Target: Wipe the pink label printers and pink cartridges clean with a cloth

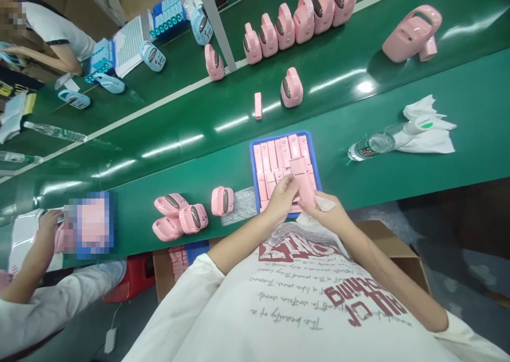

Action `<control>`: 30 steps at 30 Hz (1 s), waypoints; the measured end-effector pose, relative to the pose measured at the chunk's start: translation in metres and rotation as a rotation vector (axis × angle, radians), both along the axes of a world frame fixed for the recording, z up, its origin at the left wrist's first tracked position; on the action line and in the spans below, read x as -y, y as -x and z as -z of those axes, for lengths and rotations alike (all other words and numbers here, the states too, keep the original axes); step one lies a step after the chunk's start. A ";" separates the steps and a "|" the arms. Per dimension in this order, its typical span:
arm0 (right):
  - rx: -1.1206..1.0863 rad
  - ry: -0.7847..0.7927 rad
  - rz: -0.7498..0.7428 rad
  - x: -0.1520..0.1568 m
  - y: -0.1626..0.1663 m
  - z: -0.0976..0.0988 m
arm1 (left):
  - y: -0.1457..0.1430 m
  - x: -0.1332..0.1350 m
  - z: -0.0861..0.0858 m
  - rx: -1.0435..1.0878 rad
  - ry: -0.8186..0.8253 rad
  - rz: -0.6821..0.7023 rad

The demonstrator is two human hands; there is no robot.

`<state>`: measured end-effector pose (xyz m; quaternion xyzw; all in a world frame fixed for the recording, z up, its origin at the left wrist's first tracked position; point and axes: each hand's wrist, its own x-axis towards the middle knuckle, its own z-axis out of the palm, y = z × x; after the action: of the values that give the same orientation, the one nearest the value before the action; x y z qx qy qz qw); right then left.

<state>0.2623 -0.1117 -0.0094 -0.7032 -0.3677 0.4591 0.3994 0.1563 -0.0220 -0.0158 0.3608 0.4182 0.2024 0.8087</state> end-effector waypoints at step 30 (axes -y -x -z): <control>-0.017 0.328 0.183 0.020 -0.099 0.129 | 0.003 -0.025 0.027 -1.002 -0.662 0.294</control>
<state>0.3610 -0.1315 -0.1381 -0.7855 -0.2191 0.4804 0.3228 0.1530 0.0028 -0.0429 0.6978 0.6080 0.0138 0.3785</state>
